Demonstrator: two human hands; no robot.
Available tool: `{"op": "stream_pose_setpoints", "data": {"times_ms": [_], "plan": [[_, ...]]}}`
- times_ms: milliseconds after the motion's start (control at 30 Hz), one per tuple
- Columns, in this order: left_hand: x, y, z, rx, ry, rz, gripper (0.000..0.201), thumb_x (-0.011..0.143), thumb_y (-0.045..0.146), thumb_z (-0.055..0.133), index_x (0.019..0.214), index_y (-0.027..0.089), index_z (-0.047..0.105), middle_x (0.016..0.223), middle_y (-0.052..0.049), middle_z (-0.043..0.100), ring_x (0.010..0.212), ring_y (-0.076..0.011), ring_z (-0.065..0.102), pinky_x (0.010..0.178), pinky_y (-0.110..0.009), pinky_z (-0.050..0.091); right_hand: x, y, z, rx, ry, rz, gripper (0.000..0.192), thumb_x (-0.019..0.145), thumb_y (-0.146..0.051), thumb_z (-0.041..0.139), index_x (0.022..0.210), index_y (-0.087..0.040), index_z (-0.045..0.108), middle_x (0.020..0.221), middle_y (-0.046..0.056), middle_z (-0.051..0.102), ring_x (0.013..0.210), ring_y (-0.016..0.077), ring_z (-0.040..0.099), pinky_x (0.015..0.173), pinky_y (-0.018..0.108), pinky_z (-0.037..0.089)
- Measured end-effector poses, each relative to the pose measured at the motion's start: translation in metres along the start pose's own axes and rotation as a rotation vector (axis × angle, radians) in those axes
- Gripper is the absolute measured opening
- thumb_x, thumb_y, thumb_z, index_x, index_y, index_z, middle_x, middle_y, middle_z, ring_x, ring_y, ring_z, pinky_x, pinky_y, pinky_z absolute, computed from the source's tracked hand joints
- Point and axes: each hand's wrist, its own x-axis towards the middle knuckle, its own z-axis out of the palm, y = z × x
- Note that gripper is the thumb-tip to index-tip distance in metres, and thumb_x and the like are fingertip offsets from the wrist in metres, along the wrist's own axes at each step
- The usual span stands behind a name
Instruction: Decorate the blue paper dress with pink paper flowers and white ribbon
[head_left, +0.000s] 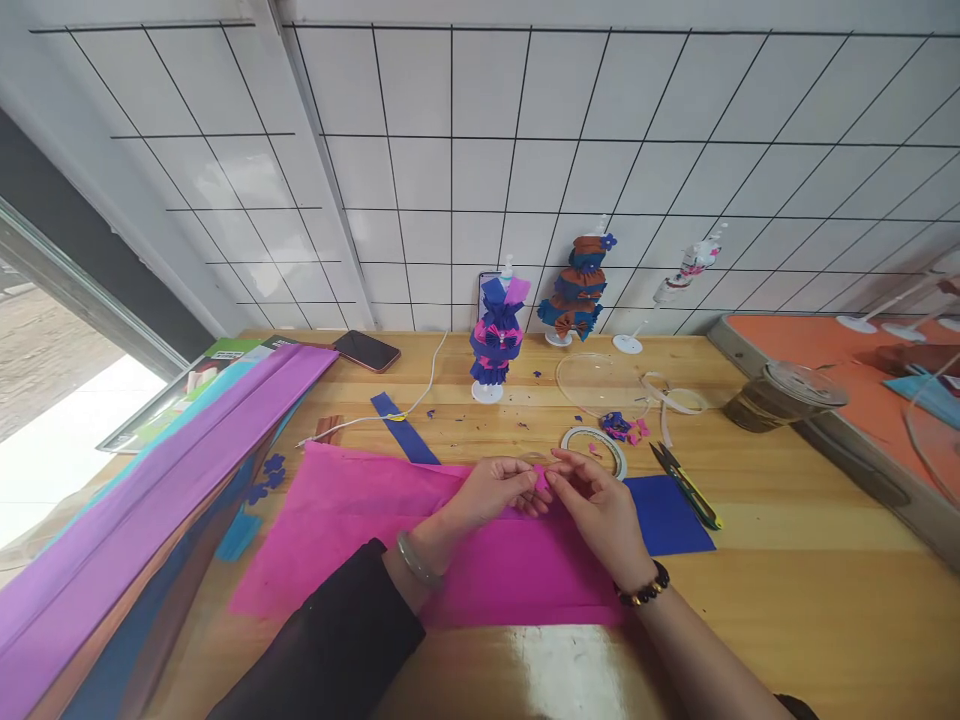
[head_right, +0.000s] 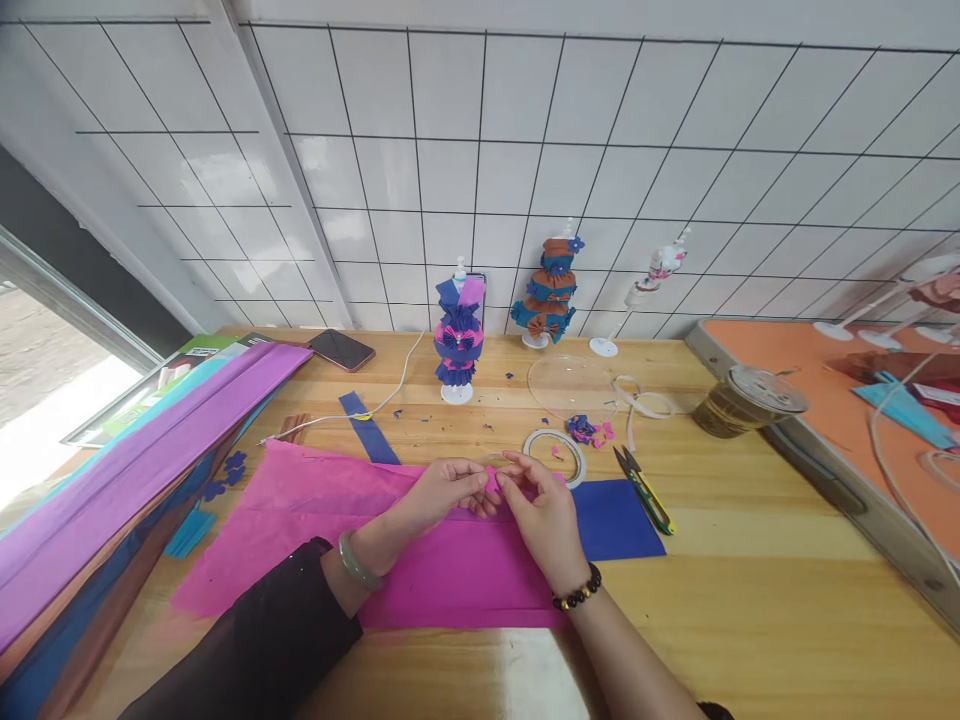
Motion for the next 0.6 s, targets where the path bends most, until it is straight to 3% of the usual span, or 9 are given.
{"op": "stream_pose_setpoints", "data": {"times_ms": [167, 367, 600], "plan": [[-0.0024, 0.0056, 0.0047, -0.044, 0.095, -0.036, 0.042, 0.065, 0.051, 0.064, 0.073, 0.011, 0.057, 0.066, -0.007, 0.066, 0.054, -0.0131, 0.060, 0.055, -0.026, 0.045, 0.0032, 0.0041, 0.0001, 0.150, 0.034, 0.113, 0.044, 0.067, -0.044, 0.067, 0.099, -0.017, 0.055, 0.077, 0.006, 0.067, 0.074, 0.0182, 0.063, 0.074, 0.034, 0.050], [-0.0023, 0.0043, 0.0041, 0.054, 0.065, -0.031, 0.040, 0.064, 0.050, 0.066, 0.070, 0.012, 0.055, 0.066, -0.005, 0.065, 0.052, -0.0115, 0.058, 0.051, -0.024, 0.045, 0.0017, 0.0040, 0.0028, 0.207, -0.006, 0.132, 0.043, 0.066, -0.044, 0.068, 0.096, -0.016, 0.055, 0.078, 0.006, 0.067, 0.072, 0.0176, 0.062, 0.072, 0.033, 0.050], [-0.0004, 0.0021, 0.0014, 0.072, 0.100, -0.009, 0.039, 0.063, 0.049, 0.066, 0.071, 0.012, 0.056, 0.064, -0.004, 0.063, 0.050, -0.0106, 0.057, 0.049, -0.024, 0.046, 0.0038, 0.0035, -0.0031, 0.228, 0.038, 0.147, 0.042, 0.070, -0.049, 0.062, 0.097, -0.017, 0.057, 0.080, 0.007, 0.067, 0.074, 0.0186, 0.063, 0.076, 0.035, 0.049]]}}
